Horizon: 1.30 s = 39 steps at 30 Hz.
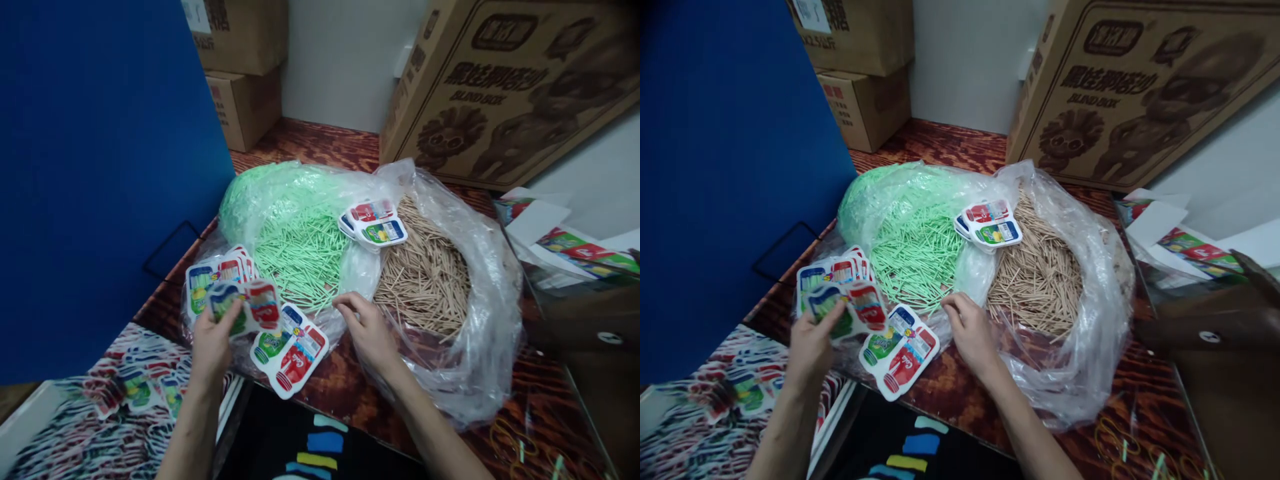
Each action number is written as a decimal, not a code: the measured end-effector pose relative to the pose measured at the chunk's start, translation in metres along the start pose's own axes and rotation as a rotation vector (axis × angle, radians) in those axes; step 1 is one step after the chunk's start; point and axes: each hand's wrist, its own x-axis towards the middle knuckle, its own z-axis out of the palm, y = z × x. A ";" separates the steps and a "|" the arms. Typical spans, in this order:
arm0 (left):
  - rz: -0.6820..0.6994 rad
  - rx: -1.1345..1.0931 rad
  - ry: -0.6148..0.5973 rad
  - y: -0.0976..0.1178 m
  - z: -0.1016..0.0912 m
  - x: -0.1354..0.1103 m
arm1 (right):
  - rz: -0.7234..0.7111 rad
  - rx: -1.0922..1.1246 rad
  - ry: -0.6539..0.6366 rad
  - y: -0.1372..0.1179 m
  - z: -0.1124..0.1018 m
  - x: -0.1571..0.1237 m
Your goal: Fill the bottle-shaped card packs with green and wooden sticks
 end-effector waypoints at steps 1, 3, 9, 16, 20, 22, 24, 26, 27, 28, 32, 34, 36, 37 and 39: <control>0.078 0.062 0.086 0.003 -0.007 0.013 | -0.047 -0.109 -0.024 0.008 0.003 0.006; 0.238 0.322 0.192 0.008 -0.018 0.037 | -0.144 -0.363 -0.075 0.020 0.009 0.019; 0.514 1.011 0.347 0.002 -0.024 0.063 | -0.276 -1.005 -0.245 0.025 0.021 0.047; 0.567 0.951 0.408 -0.008 -0.028 0.065 | -0.279 -1.033 -0.294 0.029 0.021 0.052; 0.598 0.934 0.428 -0.009 -0.029 0.063 | -0.174 -0.921 -0.196 0.027 0.026 0.058; 0.620 0.929 0.425 -0.009 -0.028 0.060 | -0.151 -0.909 -0.154 0.024 0.034 0.060; 0.649 0.924 0.430 -0.009 -0.027 0.055 | -0.163 -0.927 -0.138 0.019 0.044 0.061; 0.688 0.916 0.443 -0.010 -0.028 0.050 | -0.205 -0.964 -0.151 0.015 0.054 0.060; 0.704 0.910 0.448 -0.010 -0.028 0.047 | -0.228 -0.985 -0.162 0.013 0.058 0.059; 0.717 0.903 0.448 -0.010 -0.029 0.045 | -0.249 -1.009 -0.174 0.011 0.061 0.058; 0.726 0.878 0.424 -0.008 -0.029 0.037 | -0.301 -1.088 -0.204 0.008 0.069 0.058; 0.724 0.868 0.406 -0.005 -0.027 0.032 | -0.308 -1.089 -0.224 0.008 0.067 0.062; 0.723 0.856 0.381 0.000 -0.024 0.027 | -0.282 -1.073 -0.236 0.010 0.062 0.068; 0.726 0.850 0.366 0.002 -0.021 0.023 | -0.254 -1.057 -0.235 0.011 0.058 0.071; 0.746 0.834 0.335 0.006 -0.016 0.016 | -0.155 -0.995 -0.219 0.014 0.049 0.079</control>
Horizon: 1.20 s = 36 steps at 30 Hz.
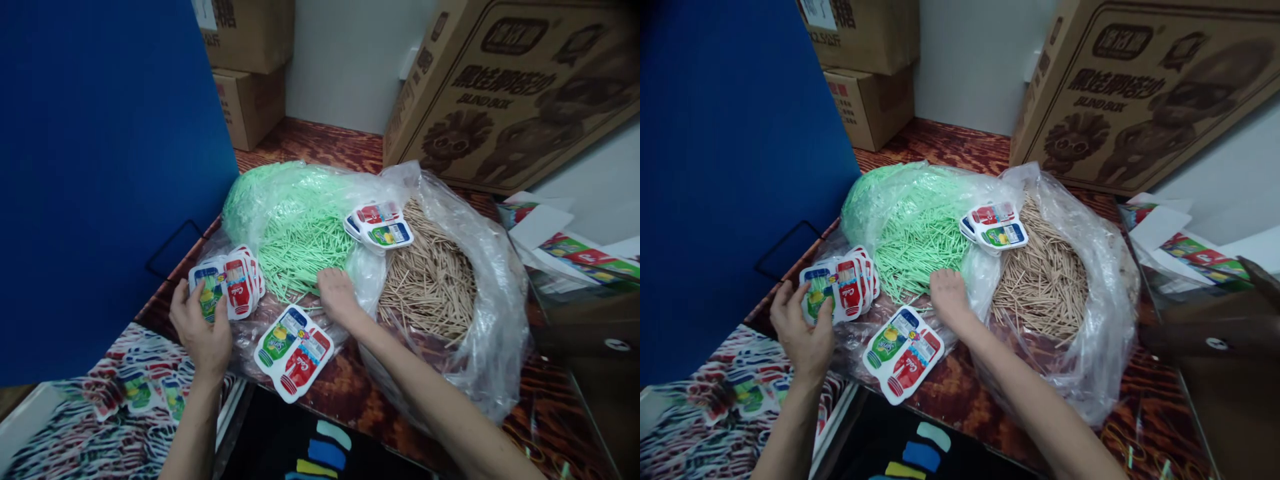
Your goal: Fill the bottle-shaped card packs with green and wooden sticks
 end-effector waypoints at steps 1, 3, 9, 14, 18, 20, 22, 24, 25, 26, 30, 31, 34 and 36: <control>0.017 -0.021 -0.009 0.005 0.000 -0.001 | 0.055 0.059 -0.014 0.006 -0.002 0.003; 0.047 -0.097 -0.040 0.017 0.002 -0.006 | 0.153 0.221 -0.045 0.019 -0.005 0.010; -0.250 -0.643 -0.498 0.056 0.034 -0.022 | 0.350 0.984 -0.033 0.039 -0.012 0.028; -0.603 -0.994 -0.800 0.087 0.064 -0.023 | 0.433 1.607 -0.072 0.037 -0.010 0.020; -0.710 -1.088 -0.805 0.097 0.085 -0.017 | 0.447 1.827 -0.125 0.032 -0.005 0.007; -0.755 -1.116 -0.766 0.099 0.096 -0.015 | 0.438 1.887 -0.186 0.029 -0.002 0.000; -0.799 -1.128 -0.712 0.101 0.106 -0.013 | 0.415 1.937 -0.303 0.025 0.002 -0.008; -0.826 -1.158 -0.678 0.102 0.114 -0.011 | 0.381 1.989 -0.450 0.021 0.004 -0.015; -0.826 -1.188 -0.672 0.104 0.117 -0.011 | 0.357 2.018 -0.519 0.019 0.005 -0.018; -0.816 -1.220 -0.673 0.105 0.119 -0.011 | 0.335 2.052 -0.575 0.017 0.006 -0.021; -0.729 -1.213 -0.763 0.110 0.121 -0.013 | 0.285 2.199 -0.646 0.015 0.008 -0.021; -0.704 -1.177 -0.813 0.111 0.120 -0.014 | 0.283 2.235 -0.641 0.015 0.009 -0.020; -0.629 -1.092 -0.954 0.111 0.116 -0.013 | 0.274 2.329 -0.653 0.016 0.009 -0.018; -0.578 -1.057 -1.013 0.109 0.115 -0.011 | 0.261 2.371 -0.657 0.017 0.009 -0.020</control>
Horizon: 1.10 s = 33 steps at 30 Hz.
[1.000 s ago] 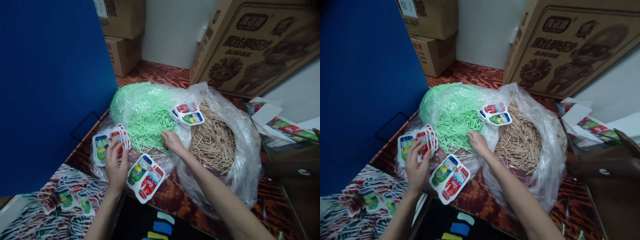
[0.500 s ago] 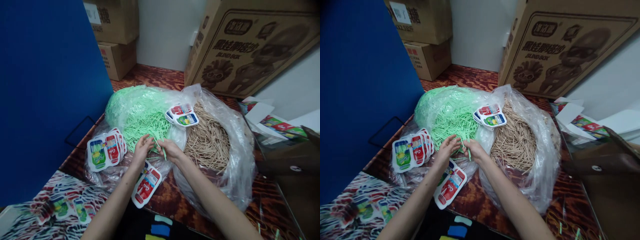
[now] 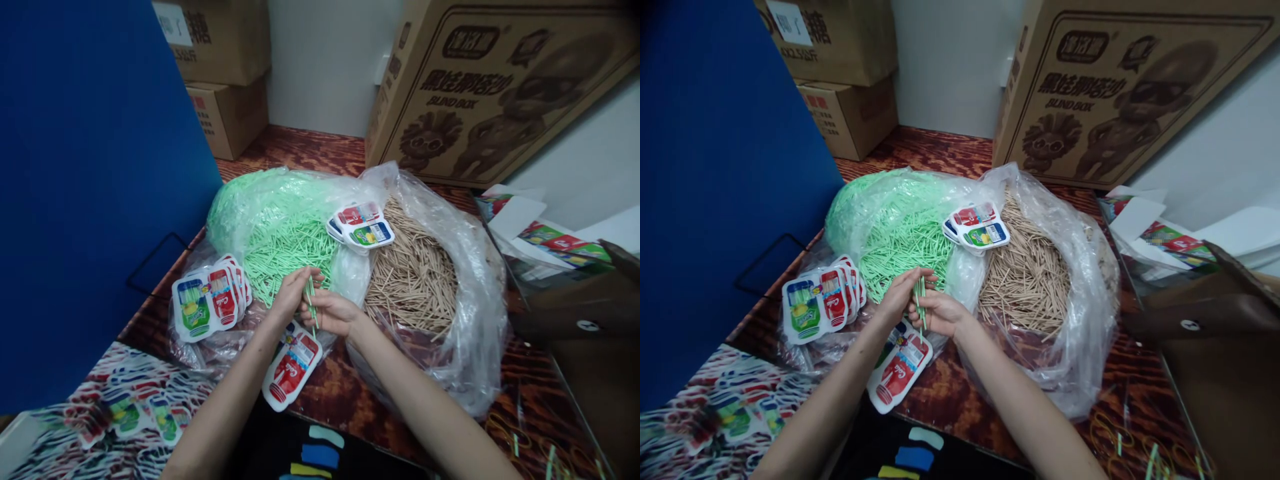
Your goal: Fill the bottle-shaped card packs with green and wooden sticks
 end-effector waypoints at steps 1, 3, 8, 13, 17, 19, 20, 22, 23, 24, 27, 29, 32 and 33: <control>-0.001 0.029 -0.022 0.001 -0.002 0.000 | -0.008 0.014 0.002 0.001 0.000 -0.002; -0.008 0.081 -0.064 0.002 -0.007 0.000 | -0.041 0.040 0.031 0.002 0.000 -0.006; -0.030 0.147 -0.117 0.004 -0.009 -0.006 | -0.088 0.085 0.100 0.007 0.001 -0.014; 0.022 0.254 -0.185 0.006 -0.007 -0.012 | -0.105 0.096 0.087 0.013 0.003 -0.012; 0.248 0.346 0.098 0.000 -0.011 -0.020 | -0.162 0.139 0.142 0.007 0.001 -0.010; 0.304 0.432 0.168 -0.005 -0.014 -0.030 | -0.194 0.151 0.164 -0.001 -0.001 -0.010; 0.309 0.487 0.144 -0.007 -0.015 -0.037 | -0.215 0.157 0.168 -0.004 -0.001 -0.011; 0.268 0.594 0.005 -0.009 -0.015 -0.050 | -0.262 0.169 0.176 -0.010 0.000 -0.011; 0.233 0.633 -0.066 -0.010 -0.015 -0.057 | -0.291 0.172 0.188 -0.012 0.000 -0.011; 0.202 0.652 -0.109 -0.010 -0.014 -0.062 | -0.325 0.170 0.207 -0.012 0.000 -0.012; 0.139 0.614 -0.093 -0.012 -0.017 -0.070 | -0.424 0.127 0.300 -0.007 -0.001 -0.015; 0.127 0.531 -0.014 -0.013 -0.022 -0.070 | -0.483 0.063 0.382 0.000 -0.001 -0.020; 0.140 0.395 0.088 -0.014 -0.027 -0.063 | -0.506 -0.036 0.449 0.014 0.002 -0.028; 0.150 0.371 0.109 -0.013 -0.026 -0.059 | -0.500 -0.066 0.452 0.020 0.004 -0.030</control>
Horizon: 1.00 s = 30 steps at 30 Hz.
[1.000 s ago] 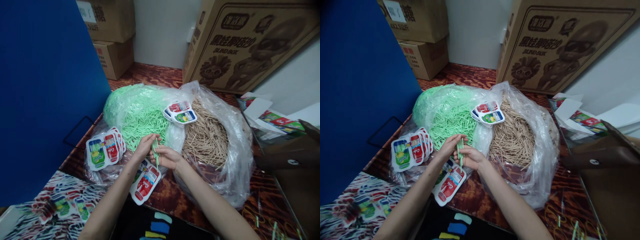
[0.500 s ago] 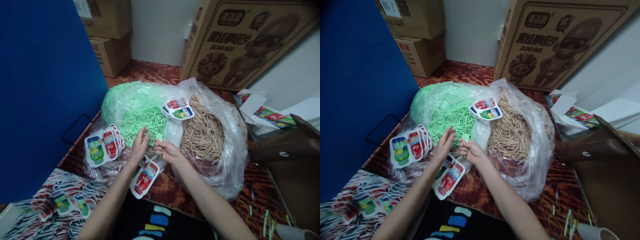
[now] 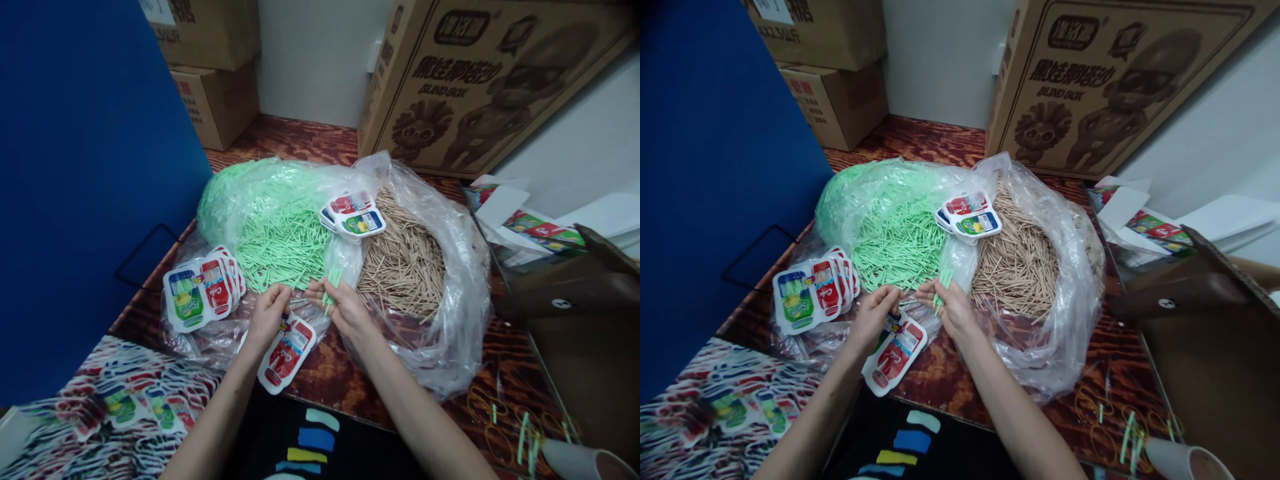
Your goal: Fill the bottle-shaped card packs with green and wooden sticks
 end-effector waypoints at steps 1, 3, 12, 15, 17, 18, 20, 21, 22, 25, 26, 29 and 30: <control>0.010 -0.003 0.020 0.001 0.001 0.004 | -0.009 -0.029 -0.009 0.004 0.001 -0.006; 0.064 0.065 0.083 0.005 0.005 0.012 | -0.072 -0.098 -0.021 0.012 0.002 -0.021; 0.385 0.468 0.068 0.003 0.007 -0.023 | -0.336 -0.763 -0.014 0.055 -0.026 -0.082; 0.390 0.547 0.104 -0.009 -0.005 -0.040 | -0.391 -0.816 -0.021 0.058 -0.030 -0.085; 0.406 0.640 0.146 -0.017 -0.014 -0.047 | -0.422 -0.826 -0.035 0.058 -0.030 -0.084; 0.413 0.697 0.166 -0.020 -0.019 -0.050 | -0.432 -0.820 -0.042 0.058 -0.030 -0.084; 0.420 0.820 0.203 -0.025 -0.026 -0.053 | -0.434 -0.782 -0.054 0.057 -0.030 -0.084; 0.419 0.880 0.222 -0.027 -0.028 -0.054 | -0.429 -0.760 -0.060 0.057 -0.030 -0.084; 0.413 0.936 0.237 -0.029 -0.030 -0.055 | -0.423 -0.740 -0.066 0.057 -0.030 -0.084; 0.367 1.071 0.232 -0.032 -0.033 -0.055 | -0.414 -0.721 -0.076 0.058 -0.031 -0.084; 0.347 1.099 0.220 -0.032 -0.034 -0.055 | -0.412 -0.725 -0.076 0.058 -0.031 -0.084; 0.313 1.114 0.203 -0.034 -0.036 -0.052 | -0.401 -0.722 -0.067 0.059 -0.033 -0.083; 0.312 1.102 0.214 -0.034 -0.036 -0.051 | -0.397 -0.714 -0.064 0.059 -0.033 -0.083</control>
